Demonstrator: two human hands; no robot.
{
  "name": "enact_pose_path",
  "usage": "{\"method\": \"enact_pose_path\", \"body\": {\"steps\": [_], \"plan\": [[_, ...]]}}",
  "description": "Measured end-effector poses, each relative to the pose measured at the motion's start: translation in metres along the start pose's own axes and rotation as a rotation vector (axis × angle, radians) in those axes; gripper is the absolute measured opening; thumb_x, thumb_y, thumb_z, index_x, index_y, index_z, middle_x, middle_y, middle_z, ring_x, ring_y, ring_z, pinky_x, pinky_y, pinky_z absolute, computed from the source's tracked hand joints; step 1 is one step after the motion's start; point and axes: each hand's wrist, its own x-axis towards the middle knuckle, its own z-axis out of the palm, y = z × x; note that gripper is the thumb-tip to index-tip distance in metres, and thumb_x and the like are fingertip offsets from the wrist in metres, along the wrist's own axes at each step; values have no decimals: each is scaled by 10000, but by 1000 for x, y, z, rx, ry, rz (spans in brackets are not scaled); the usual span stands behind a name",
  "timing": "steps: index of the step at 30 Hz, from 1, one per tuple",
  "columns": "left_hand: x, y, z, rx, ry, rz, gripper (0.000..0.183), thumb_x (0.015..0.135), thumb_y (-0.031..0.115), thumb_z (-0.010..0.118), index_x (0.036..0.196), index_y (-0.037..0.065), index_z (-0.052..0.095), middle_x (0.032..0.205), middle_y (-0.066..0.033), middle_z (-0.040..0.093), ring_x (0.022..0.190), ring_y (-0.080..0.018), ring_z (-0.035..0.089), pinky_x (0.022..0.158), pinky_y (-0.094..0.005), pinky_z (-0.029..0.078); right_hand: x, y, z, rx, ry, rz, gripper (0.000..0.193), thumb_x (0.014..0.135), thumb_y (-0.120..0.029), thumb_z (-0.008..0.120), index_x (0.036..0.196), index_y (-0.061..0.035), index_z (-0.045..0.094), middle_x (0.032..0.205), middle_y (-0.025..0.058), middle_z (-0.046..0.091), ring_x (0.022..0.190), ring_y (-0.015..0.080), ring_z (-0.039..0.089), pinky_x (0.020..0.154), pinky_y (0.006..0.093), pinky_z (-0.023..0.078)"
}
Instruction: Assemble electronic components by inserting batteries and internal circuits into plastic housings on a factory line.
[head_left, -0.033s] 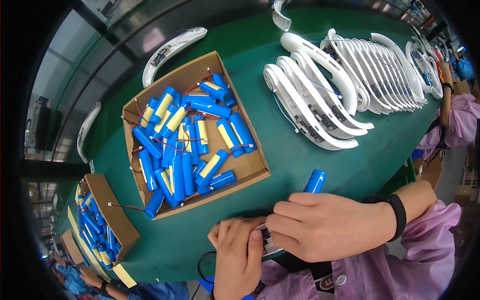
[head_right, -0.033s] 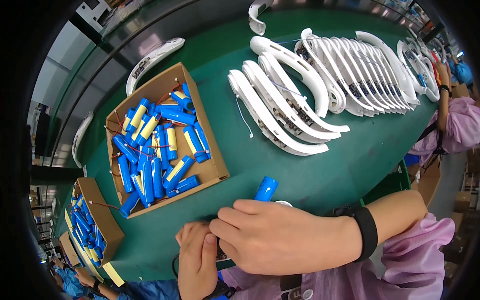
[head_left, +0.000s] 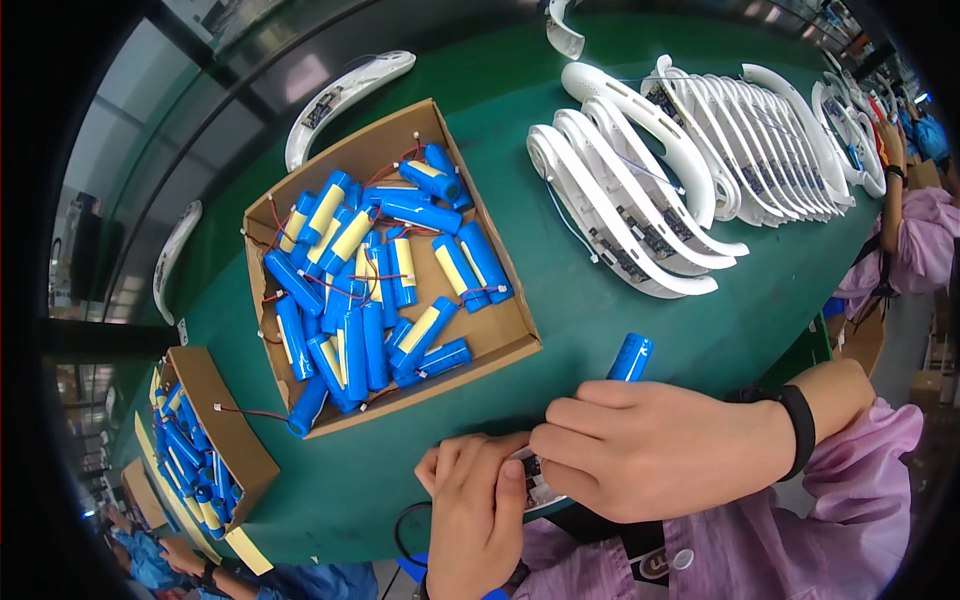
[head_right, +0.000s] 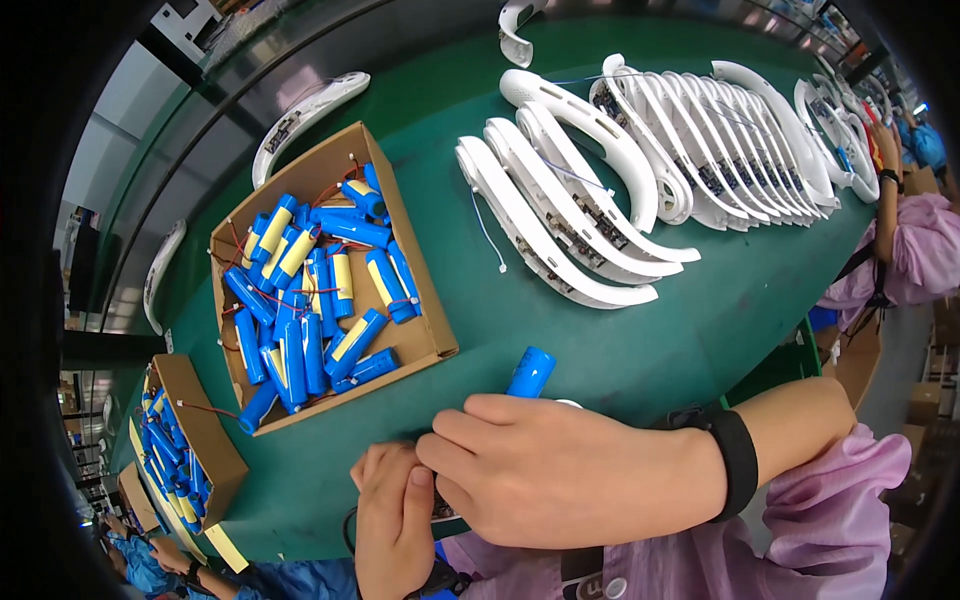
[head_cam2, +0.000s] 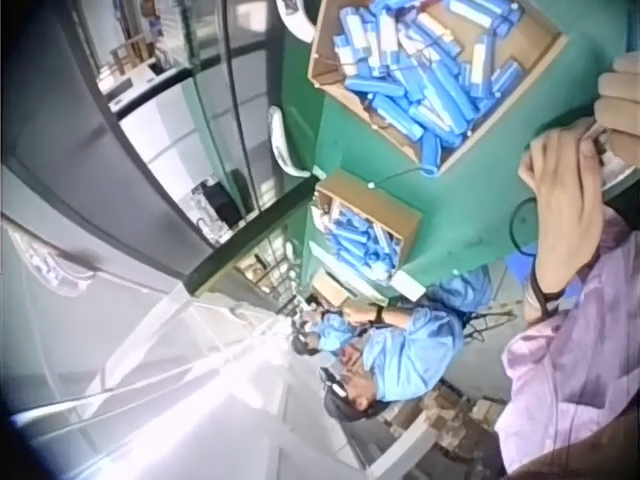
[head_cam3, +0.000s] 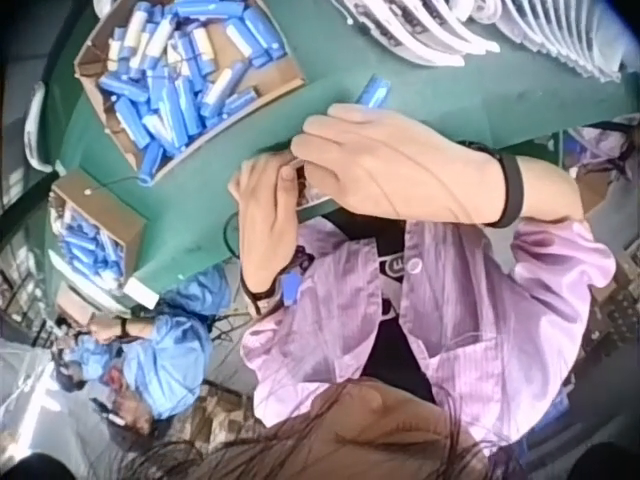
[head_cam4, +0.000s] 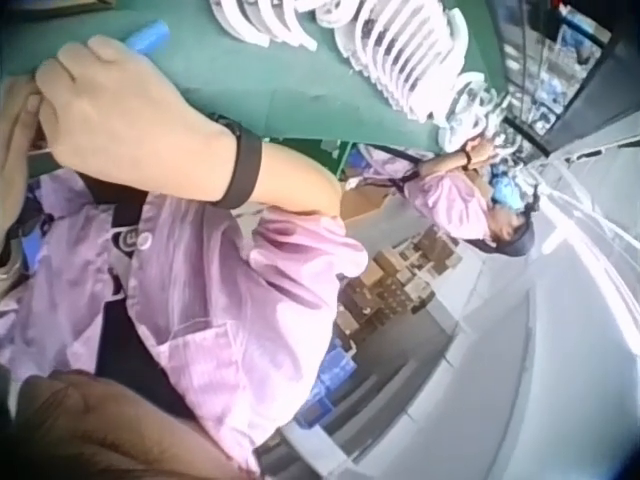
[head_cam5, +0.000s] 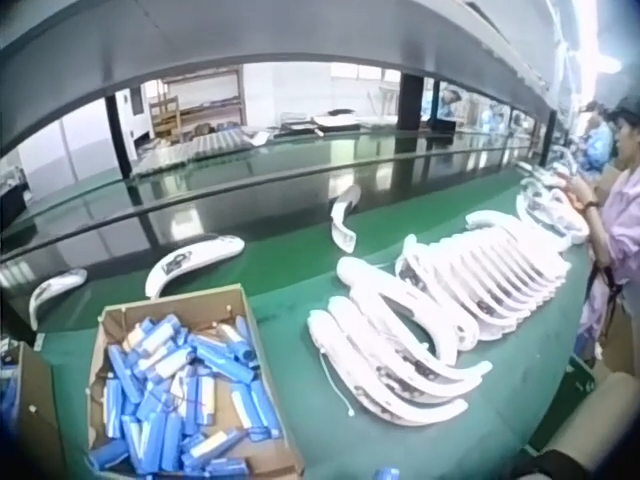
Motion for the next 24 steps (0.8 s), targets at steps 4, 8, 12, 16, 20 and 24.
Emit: {"method": "enact_pose_path", "body": {"steps": [4, 8, 12, 16, 20, 24], "plan": [[0, -4, 2, 8, 10, 13, 306, 1082, 238, 427, 1100, 34, 655, 1034, -124, 627, 1047, -342, 548, 997, -441, 327, 5, 1, -5, 36, -72, -11, 133, 793, -158, 642, 781, -26, 648, 831, 24, 524, 846, 167, 519, 728, 280, 408], [3, -5, 2, -4, 13, 27, 284, 1073, 237, 444, 1087, 37, 645, 999, -124, 619, 1020, -338, 547, 982, -437, 326, 8, 3, -3, 31, -62, -10, 123, 783, -157, 645, 760, -36, 645, 831, 31, 533, 840, 170, 523, 727, 288, 412], [3, -6, 2, -5, 16, 52, 251, 1058, 225, 479, 1092, 42, 647, 982, -126, 614, 1006, -336, 546, 979, -429, 326, 7, 3, 0, 27, -25, -12, 124, 779, -161, 646, 755, -39, 645, 831, 29, 526, 834, 173, 519, 726, 290, 410], [5, -7, 2, -7, 8, 58, 248, 1049, 221, 497, 1123, 49, 659, 975, -117, 616, 1005, -325, 549, 977, -419, 326, 0, 6, 5, 62, -36, -8, 130, 773, -167, 647, 778, -37, 648, 839, 29, 516, 831, 175, 515, 726, 290, 409], [5, -3, -1, -3, -20, 33, 269, 1049, 225, 495, 1168, 66, 676, 964, -100, 619, 999, -304, 552, 973, -408, 328, -9, 5, 14, 81, 64, 36, 149, 765, -168, 645, 805, -24, 646, 849, 34, 505, 831, 181, 517, 716, 292, 412], [8, -1, 1, 2, -14, 22, 249, 1024, 199, 526, 1167, 72, 684, 956, -93, 613, 990, -292, 551, 967, -403, 330, -14, 6, 21, 105, 156, 48, 163, 762, -154, 640, 832, -7, 650, 862, 41, 514, 834, 189, 528, 718, 296, 426]]}}
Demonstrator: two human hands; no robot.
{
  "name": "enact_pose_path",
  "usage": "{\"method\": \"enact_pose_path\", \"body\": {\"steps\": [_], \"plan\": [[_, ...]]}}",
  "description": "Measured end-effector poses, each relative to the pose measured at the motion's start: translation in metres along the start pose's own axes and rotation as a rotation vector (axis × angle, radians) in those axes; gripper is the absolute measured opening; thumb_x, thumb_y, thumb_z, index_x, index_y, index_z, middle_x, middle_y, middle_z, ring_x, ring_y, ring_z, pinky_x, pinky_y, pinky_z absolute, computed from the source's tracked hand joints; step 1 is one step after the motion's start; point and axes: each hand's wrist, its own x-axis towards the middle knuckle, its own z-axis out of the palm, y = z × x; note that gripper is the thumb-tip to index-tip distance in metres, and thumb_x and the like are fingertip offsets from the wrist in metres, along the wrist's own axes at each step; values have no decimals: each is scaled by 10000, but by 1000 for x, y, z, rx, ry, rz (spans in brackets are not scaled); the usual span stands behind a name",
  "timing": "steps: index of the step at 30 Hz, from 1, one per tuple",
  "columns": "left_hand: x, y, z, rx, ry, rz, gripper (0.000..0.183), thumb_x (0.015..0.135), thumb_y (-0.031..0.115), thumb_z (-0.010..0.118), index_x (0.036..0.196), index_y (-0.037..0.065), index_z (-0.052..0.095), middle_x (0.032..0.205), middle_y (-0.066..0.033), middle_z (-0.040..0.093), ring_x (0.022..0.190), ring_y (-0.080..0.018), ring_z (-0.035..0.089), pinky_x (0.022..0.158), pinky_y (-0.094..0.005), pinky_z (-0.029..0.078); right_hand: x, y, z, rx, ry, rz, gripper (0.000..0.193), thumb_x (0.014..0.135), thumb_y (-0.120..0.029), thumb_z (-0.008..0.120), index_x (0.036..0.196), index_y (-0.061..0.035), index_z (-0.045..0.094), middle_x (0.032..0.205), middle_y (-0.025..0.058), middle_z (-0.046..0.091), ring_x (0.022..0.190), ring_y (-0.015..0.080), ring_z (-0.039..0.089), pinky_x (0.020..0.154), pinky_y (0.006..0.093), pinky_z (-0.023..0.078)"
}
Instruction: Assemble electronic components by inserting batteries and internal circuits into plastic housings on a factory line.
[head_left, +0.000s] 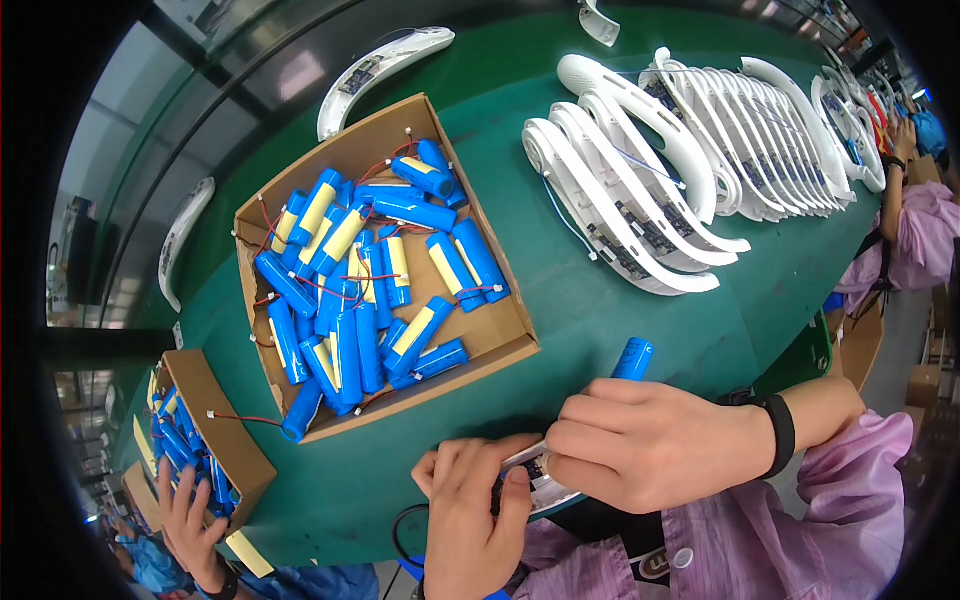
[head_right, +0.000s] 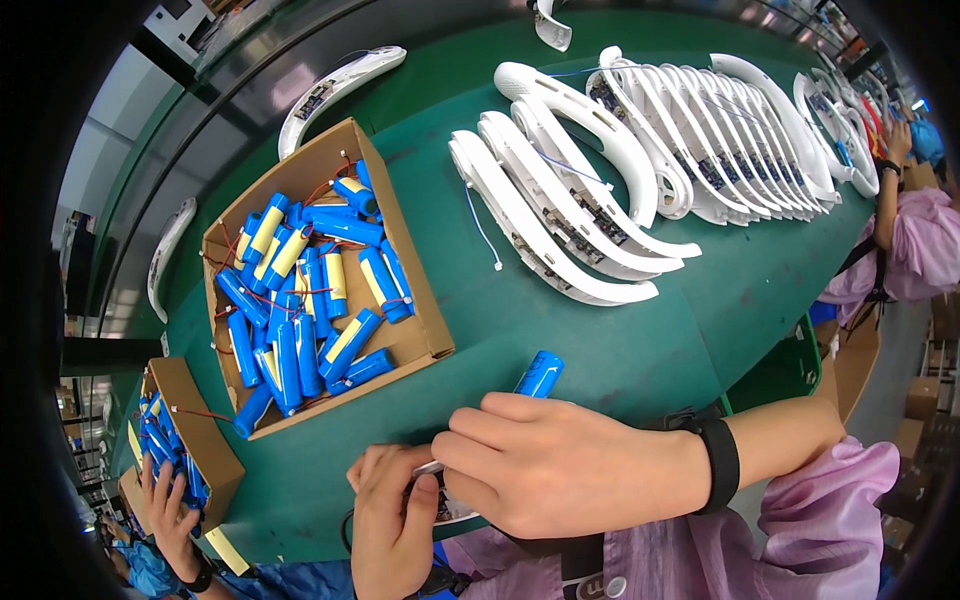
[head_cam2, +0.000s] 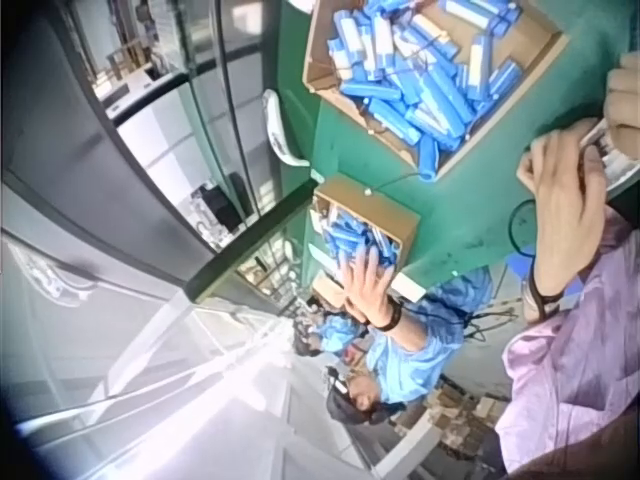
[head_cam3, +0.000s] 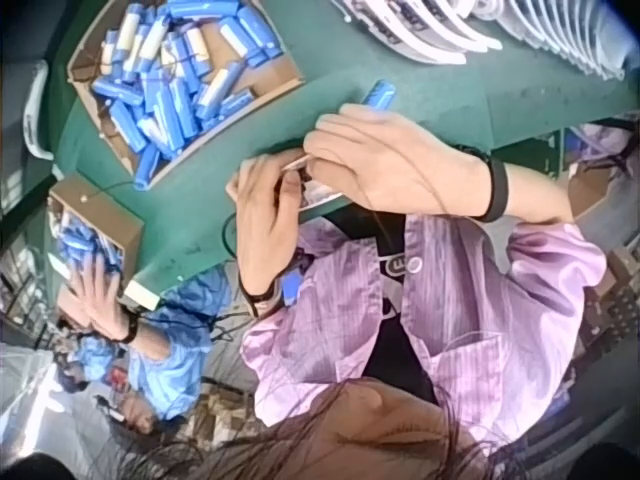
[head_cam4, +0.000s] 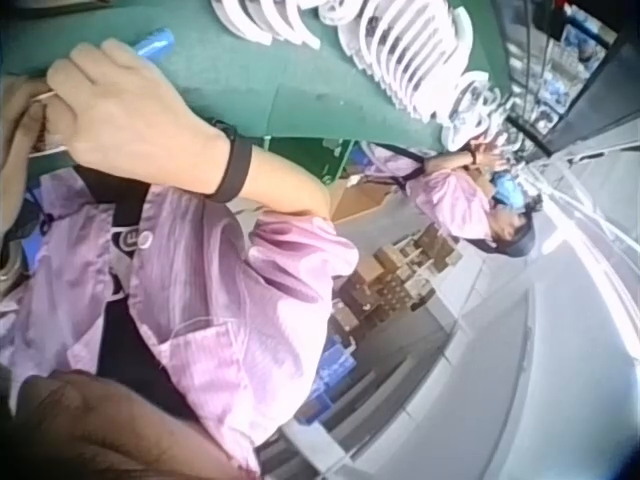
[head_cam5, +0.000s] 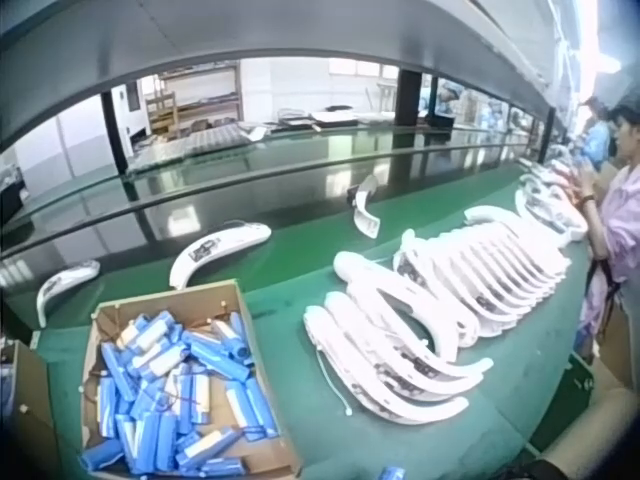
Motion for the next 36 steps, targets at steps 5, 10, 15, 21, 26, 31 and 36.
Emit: {"method": "enact_pose_path", "body": {"steps": [5, 10, 15, 21, 26, 31, 36], "plan": [[3, 4, 2, 61, 2, 11, 270, 897, 158, 658, 1150, 70, 688, 960, -93, 673, 979, -287, 595, 966, -399, 354, -10, 0, 9, 37, 74, 23, 179, 745, -141, 650, 854, 0, 656, 860, 51, 510, 820, 198, 535, 717, 305, 437], [8, 14, 3, 101, 31, -28, 293, 794, 152, 722, 1072, 68, 682, 920, -106, 721, 926, -312, 649, 951, -421, 403, -16, -2, 12, 96, 132, 61, 199, 739, -122, 648, 887, 11, 645, 849, 63, 479, 793, 207, 534, 699, 310, 443], [3, 23, 3, 162, -2, -2, 217, 781, 184, 721, 932, 65, 621, 822, -133, 715, 823, -377, 672, 865, -457, 461, -19, -8, 7, 157, 97, 17, 206, 775, -104, 647, 940, 17, 632, 856, 76, 457, 794, 218, 537, 701, 318, 449], [-1, 14, 11, 136, -84, -132, 289, 711, 273, 795, 837, 93, 608, 722, -62, 703, 729, -262, 700, 955, -421, 474, -31, -15, 0, 292, -90, 89, 268, 864, -98, 641, 1100, 29, 631, 1031, 123, 548, 946, 267, 585, 819, 361, 507], [-2, 17, 22, 294, -132, -205, 405, 765, 416, 817, 956, 91, 670, 814, -76, 719, 840, -244, 705, 995, -418, 444, -27, -16, -10, 231, -85, 65, 284, 858, -100, 651, 1115, 21, 635, 1062, 125, 562, 962, 274, 591, 832, 366, 511], [-3, 23, 37, 266, 147, -8, 318, 766, 169, 649, 1053, 46, 585, 723, -231, 672, 706, -487, 620, 824, -553, 408, -34, -19, -10, 184, -78, 118, 346, 878, -142, 681, 1180, 11, 614, 1139, 141, 583, 1072, 314, 599, 924, 405, 512], [-10, 24, 49, 292, 263, -32, 365, 744, 160, 636, 1087, 45, 583, 684, -223, 662, 678, -475, 611, 816, -555, 392, -37, -26, -8, 16, -50, 149, 527, 912, -290, 741, 1321, -22, 544, 1198, 155, 592, 1181, 329, 581, 1003, 443, 487]]}}
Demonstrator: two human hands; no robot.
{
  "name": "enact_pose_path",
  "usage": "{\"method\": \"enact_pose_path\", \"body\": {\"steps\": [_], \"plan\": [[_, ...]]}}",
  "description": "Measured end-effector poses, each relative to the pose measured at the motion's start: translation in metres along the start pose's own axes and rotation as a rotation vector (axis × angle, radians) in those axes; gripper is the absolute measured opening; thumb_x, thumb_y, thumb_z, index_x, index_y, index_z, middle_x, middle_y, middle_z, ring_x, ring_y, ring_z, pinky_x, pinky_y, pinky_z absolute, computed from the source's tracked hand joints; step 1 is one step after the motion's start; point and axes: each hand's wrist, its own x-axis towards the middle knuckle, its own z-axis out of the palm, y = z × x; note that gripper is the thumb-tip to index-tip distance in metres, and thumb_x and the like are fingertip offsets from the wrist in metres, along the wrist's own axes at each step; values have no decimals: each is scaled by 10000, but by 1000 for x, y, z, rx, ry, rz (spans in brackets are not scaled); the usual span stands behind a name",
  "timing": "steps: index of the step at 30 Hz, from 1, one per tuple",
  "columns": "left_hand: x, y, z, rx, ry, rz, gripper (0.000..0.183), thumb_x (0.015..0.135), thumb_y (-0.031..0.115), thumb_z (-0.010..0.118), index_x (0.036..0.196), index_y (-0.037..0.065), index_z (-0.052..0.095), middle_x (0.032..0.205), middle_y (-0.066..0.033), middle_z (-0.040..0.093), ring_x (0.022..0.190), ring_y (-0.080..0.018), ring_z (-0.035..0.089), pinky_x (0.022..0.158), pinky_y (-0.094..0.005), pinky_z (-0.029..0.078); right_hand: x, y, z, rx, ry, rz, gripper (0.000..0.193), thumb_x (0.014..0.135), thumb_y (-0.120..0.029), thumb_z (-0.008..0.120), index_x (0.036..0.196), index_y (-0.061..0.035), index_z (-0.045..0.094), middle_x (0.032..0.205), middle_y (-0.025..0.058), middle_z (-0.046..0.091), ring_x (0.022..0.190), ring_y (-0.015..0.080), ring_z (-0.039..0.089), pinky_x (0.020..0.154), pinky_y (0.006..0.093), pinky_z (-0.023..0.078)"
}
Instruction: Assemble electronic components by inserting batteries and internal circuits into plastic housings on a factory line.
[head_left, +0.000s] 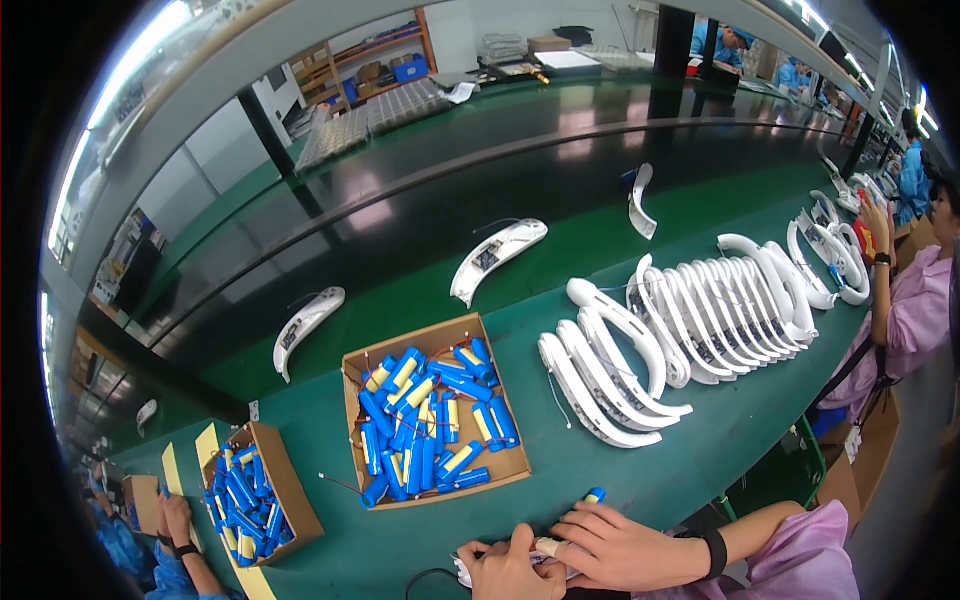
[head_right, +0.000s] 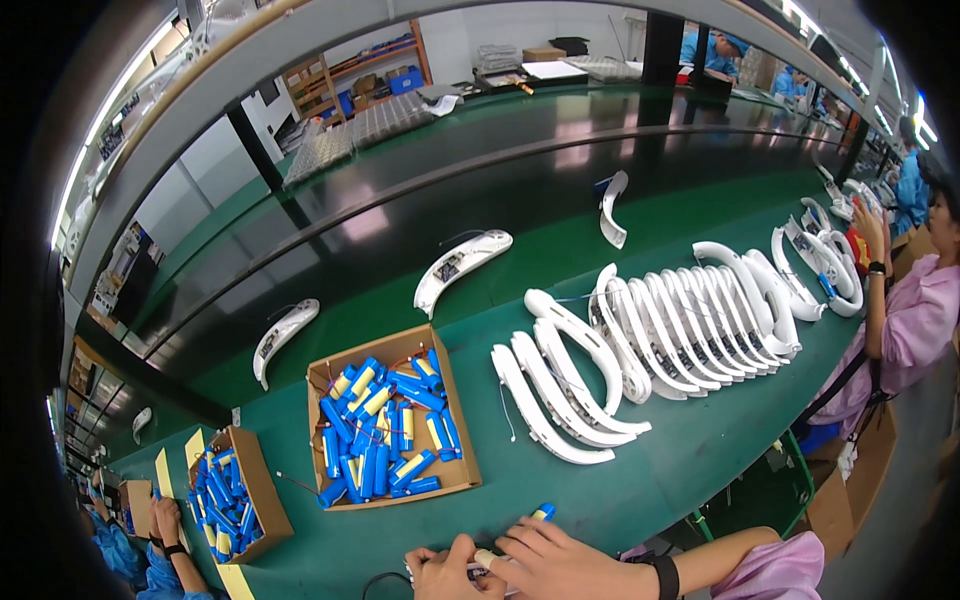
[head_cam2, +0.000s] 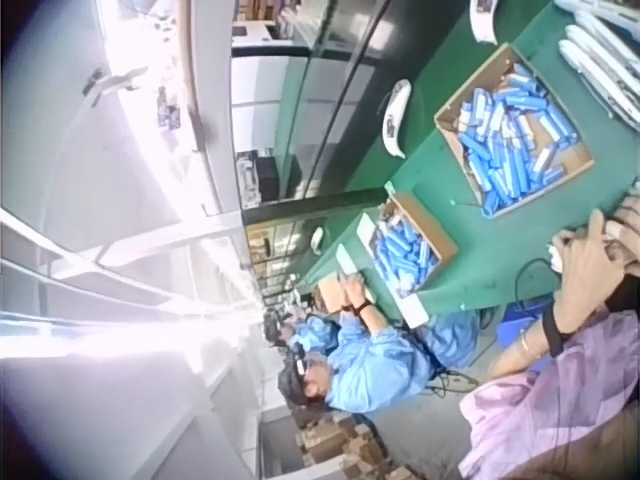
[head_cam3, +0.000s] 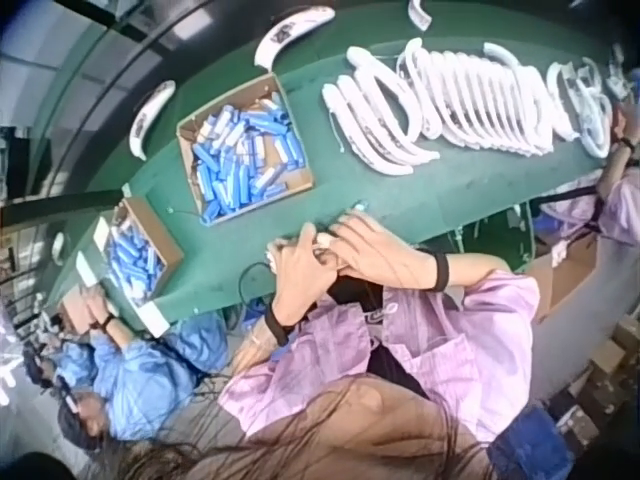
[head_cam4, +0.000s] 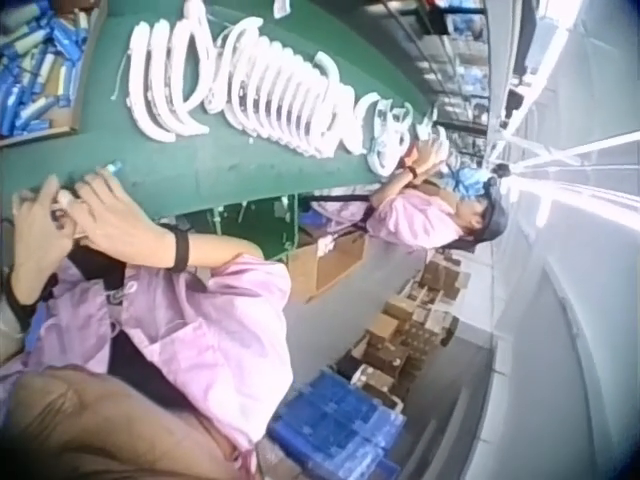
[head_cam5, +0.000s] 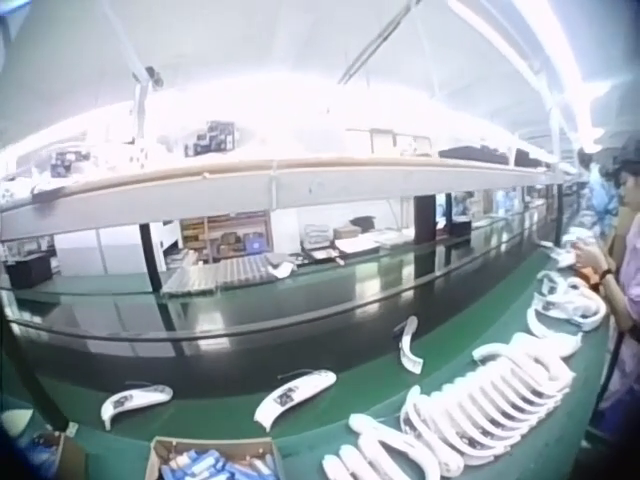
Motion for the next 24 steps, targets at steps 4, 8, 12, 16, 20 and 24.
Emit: {"method": "enact_pose_path", "body": {"steps": [4, 8, 12, 16, 20, 24], "plan": [[-7, -7, 3, 17, -1, 5, 359, 749, 159, 630, 1082, 35, 573, 728, -226, 680, 704, -475, 619, 818, -561, 392, 0, -8, 9, -78, 40, -5, 348, 902, -216, 647, 1194, -30, 604, 1066, 131, 572, 1026, 300, 564, 978, 438, 437], [-14, 5, -41, -88, -127, 2, 413, 801, 142, 674, 1183, 36, 561, 928, -223, 728, 917, -453, 674, 985, -588, 387, 4, -10, -6, -154, -9, -74, 505, 867, -210, 655, 1323, -17, 553, 1039, 121, 567, 1000, 293, 554, 973, 439, 433], [-29, 3, -115, -222, 236, 125, 515, 840, 95, 698, 1331, 42, 548, 1472, -213, 559, 1449, -342, 450, 1206, -570, 222, 33, 2, -66, 259, -127, 107, 668, 875, -276, 808, 1416, -33, 501, 1257, 168, 621, 1134, 302, 629, 959, 406, 512], [-32, -44, -118, -388, 468, 241, 128, 933, 28, 607, 1059, 4, 613, 1214, -197, 662, 1228, -353, 562, 1110, -492, 376, 108, 47, -109, 745, 81, 284, 689, 927, -402, 773, 1402, -3, 474, 1122, 116, 676, 935, 216, 659, 836, 306, 536], [-23, -49, -105, -644, 433, 148, 27, 975, 25, 582, 975, 9, 603, 1096, -162, 684, 1137, -282, 581, 1020, -421, 447, 233, 140, -83, 1166, 45, 547, 592, 958, -389, 748, 1332, 18, 535, 1140, 130, 694, 976, 179, 691, 844, 313, 555], [-22, -59, -104, -501, 297, 173, 131, 1002, 84, 559, 1055, 26, 663, 1230, -146, 698, 1190, -307, 590, 1097, -458, 373, 296, 197, -70, 1329, 158, 774, 479, 1018, -344, 661, 1263, 61, 585, 1238, 176, 658, 1113, 253, 636, 1069, 475, 466]]}}
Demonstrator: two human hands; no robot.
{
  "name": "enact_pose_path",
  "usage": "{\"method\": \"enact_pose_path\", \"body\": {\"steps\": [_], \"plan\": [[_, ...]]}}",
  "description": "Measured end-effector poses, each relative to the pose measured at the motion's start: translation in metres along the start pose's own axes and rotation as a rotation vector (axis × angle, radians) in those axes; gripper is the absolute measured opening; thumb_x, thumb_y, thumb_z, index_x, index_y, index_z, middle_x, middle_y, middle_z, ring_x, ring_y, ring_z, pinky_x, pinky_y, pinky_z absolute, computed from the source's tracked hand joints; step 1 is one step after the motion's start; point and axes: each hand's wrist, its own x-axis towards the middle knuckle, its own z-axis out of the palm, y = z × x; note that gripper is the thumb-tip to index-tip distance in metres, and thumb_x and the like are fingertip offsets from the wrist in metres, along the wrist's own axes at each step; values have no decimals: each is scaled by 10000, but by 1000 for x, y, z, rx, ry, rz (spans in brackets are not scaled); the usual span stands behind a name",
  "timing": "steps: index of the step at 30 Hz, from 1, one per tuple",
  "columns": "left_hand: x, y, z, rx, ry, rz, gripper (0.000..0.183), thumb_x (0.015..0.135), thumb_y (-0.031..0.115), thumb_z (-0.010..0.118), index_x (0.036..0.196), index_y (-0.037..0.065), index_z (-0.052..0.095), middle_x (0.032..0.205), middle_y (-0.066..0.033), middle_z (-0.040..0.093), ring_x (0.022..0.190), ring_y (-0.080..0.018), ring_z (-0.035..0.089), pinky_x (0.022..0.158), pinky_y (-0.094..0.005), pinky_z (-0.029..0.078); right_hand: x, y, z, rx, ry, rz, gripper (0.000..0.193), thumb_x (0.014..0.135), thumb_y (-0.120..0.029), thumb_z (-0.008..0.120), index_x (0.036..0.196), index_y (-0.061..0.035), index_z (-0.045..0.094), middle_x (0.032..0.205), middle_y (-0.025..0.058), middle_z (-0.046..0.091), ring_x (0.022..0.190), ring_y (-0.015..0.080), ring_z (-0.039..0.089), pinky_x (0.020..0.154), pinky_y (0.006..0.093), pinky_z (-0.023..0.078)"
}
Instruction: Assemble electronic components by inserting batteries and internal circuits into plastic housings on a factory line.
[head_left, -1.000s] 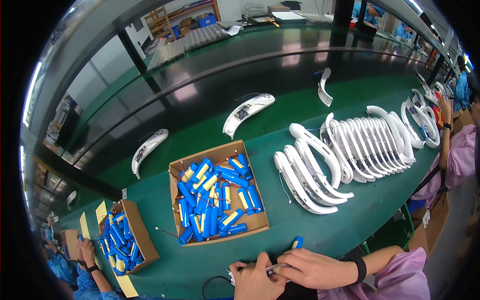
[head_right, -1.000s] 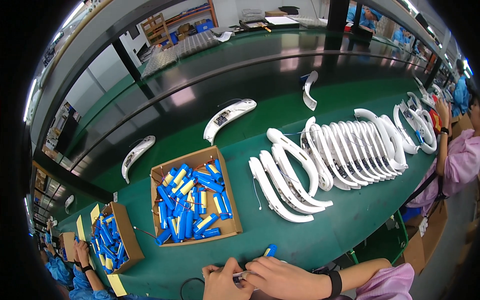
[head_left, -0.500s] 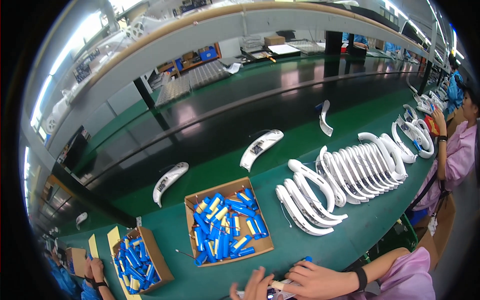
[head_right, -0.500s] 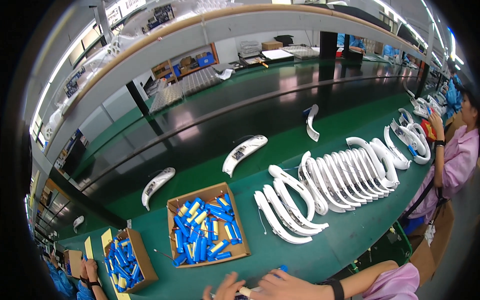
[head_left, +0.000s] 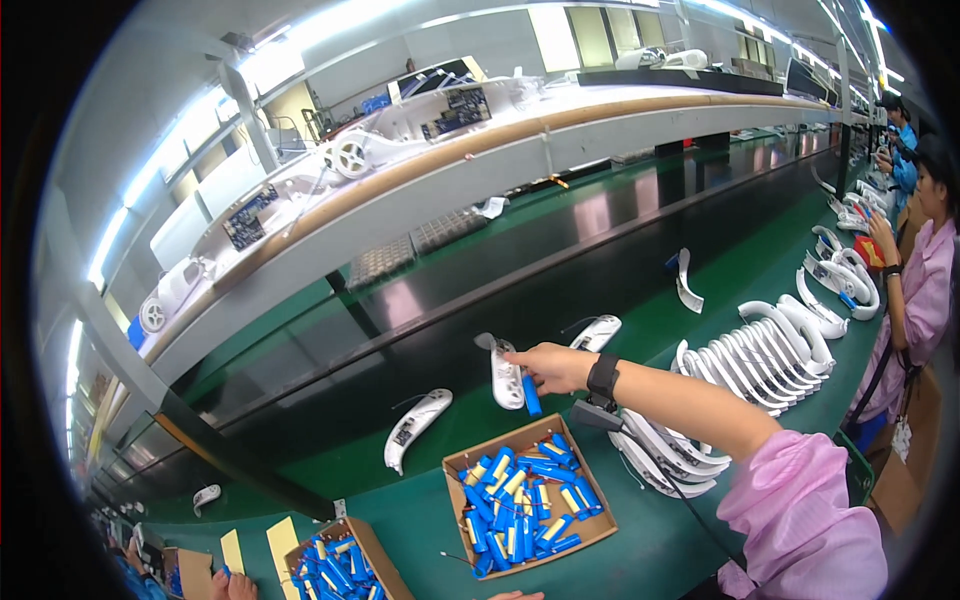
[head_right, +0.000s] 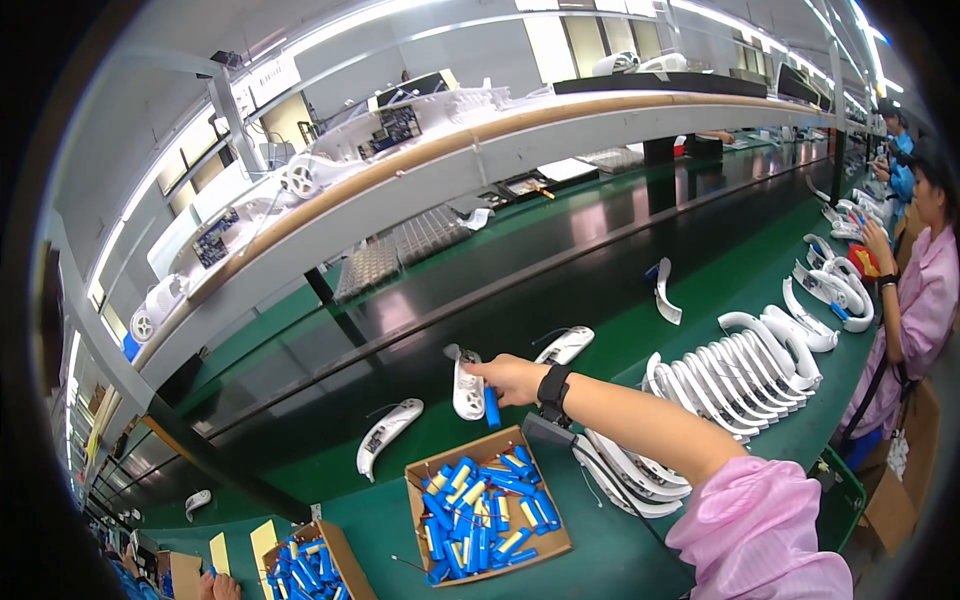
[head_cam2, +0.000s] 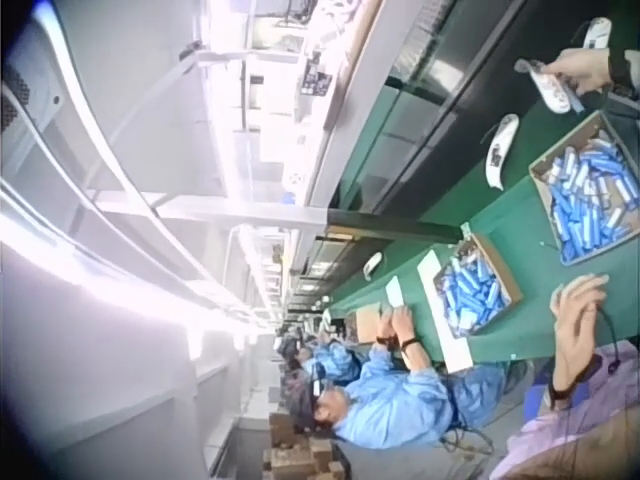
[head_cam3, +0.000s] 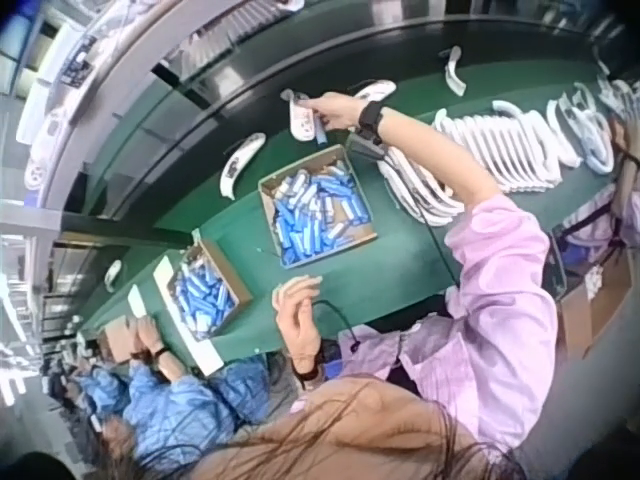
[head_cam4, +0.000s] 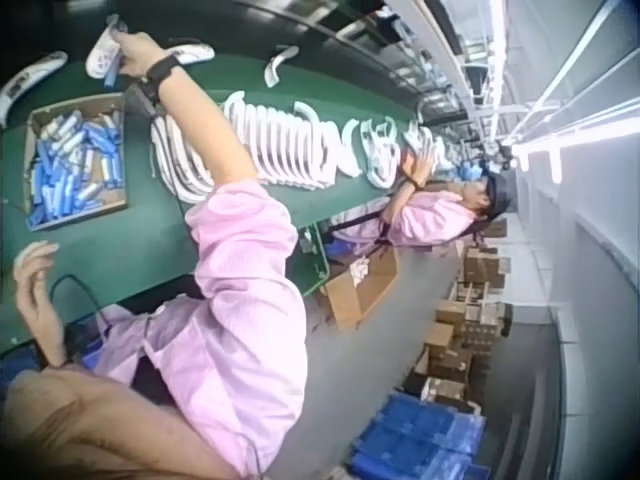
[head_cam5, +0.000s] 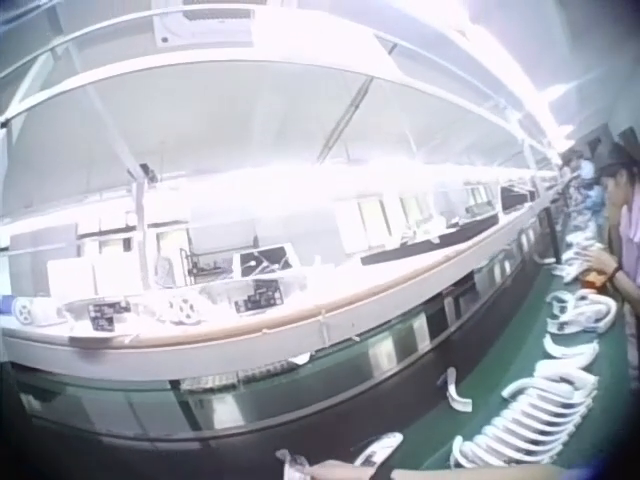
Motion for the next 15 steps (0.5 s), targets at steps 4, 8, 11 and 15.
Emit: {"method": "enact_pose_path", "body": {"steps": [4, 8, 11, 15], "plan": [[-4, 4, -9, -47, 110, -95, 201, 977, 76, 596, 1148, 31, 691, 1235, -143, 690, 1204, -320, 586, 1090, -441, 385, 66, 5, -82, -1257, 148, -323, 522, 877, -116, 613, 1397, -67, 599, 1488, 220, 530, 1462, 399, 402, 1167, 625, 311], [-6, -10, -12, -3, 145, -208, 238, 939, 75, 666, 1173, 46, 702, 1210, -141, 689, 1197, -340, 585, 1072, -432, 404, 30, 3, -107, -1990, 169, 19, 549, 836, -69, 692, 1375, -170, 653, 1307, 144, 669, 1376, 410, 467, 1161, 773, 134], [2, -9, -6, 88, 7, -140, 254, 927, 96, 686, 1181, 81, 699, 1213, -118, 690, 1205, -320, 585, 1081, -426, 393, 12, 7, -115, -1997, 90, -91, 469, 832, -51, 691, 1290, -150, 708, 1231, 132, 704, 1326, 353, 515, 1151, 729, 226], [9, 5, 14, 87, -75, -93, 210, 941, 97, 667, 1147, 88, 703, 1207, -104, 690, 1186, -317, 593, 1096, -416, 365, -6, 9, -139, -1950, 138, -259, 296, 825, -73, 716, 1110, -129, 768, 1080, 107, 752, 1151, 306, 649, 1037, 577, 414]]}}
